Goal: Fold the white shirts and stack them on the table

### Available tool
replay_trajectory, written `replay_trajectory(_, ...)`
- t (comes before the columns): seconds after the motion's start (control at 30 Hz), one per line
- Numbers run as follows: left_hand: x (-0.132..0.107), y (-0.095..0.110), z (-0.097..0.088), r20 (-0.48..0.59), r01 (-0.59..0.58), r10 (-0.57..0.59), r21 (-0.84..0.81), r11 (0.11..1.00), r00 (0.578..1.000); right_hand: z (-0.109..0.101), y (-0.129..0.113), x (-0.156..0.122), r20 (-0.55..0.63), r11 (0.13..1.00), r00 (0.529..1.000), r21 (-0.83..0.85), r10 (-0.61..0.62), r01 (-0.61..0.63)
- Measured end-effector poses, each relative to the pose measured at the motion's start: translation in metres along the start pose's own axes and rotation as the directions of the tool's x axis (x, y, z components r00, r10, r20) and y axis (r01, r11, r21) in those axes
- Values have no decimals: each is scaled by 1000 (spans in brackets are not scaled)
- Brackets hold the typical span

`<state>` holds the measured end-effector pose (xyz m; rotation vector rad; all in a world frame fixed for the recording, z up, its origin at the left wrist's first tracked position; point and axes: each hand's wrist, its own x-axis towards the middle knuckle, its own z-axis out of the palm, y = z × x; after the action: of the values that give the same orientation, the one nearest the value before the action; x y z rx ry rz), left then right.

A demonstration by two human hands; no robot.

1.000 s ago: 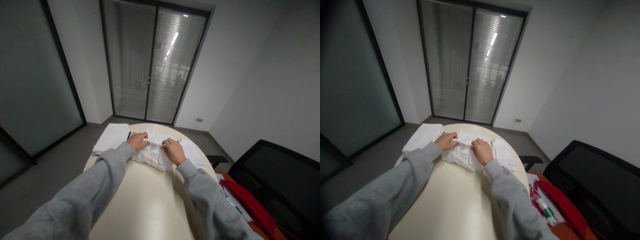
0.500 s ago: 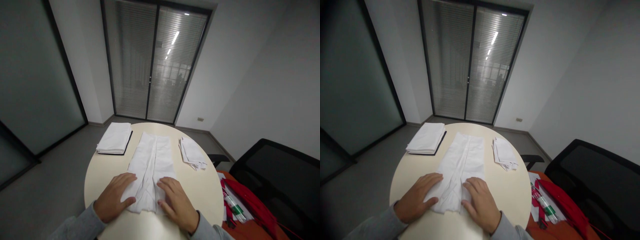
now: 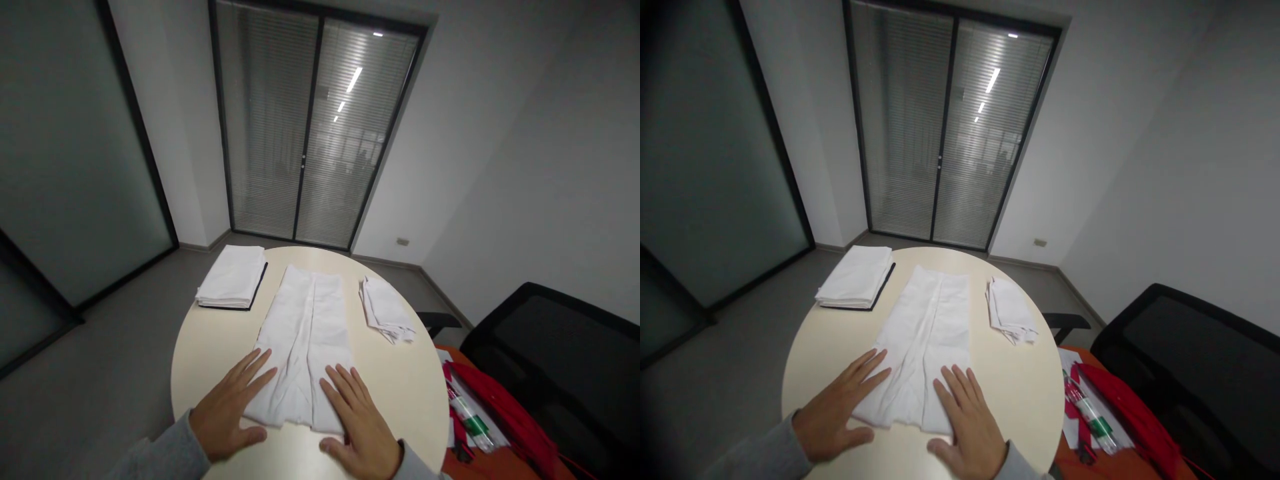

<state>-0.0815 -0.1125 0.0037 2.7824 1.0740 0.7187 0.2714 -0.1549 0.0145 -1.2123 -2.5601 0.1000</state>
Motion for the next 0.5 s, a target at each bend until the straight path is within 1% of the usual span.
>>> replay_trajectory(0.07, -5, -1, -4, -32, 20, -22, -48, 999, 999, 1, 2, -14, -57, 998, 996, 5, 65, -65)
replay_trajectory(0.17, -8, -3, -8, -83, 36, -45, -114, 993, 996, 2, 1, -28, -122, 983, 976, 50, 180, -175)
replay_trajectory(0.23, -8, -3, -9, -101, 9, -24, -149, 989, 995, 1, -2, -31, -123, 976, 970, 81, 211, -202)
replay_trajectory(0.33, -4, -2, -10, -138, -23, -4, -190, 981, 990, 0, -7, -28, -128, 968, 962, 105, 240, -227)
replay_trajectory(0.4, 2, 1, -11, -179, 6, -46, -216, 976, 983, 0, -9, -24, -137, 965, 959, 119, 249, -234)
replay_trajectory(0.5, 10, 6, -13, -248, 96, -162, -259, 961, 955, 2, -12, -20, -154, 960, 953, 149, 260, -238)
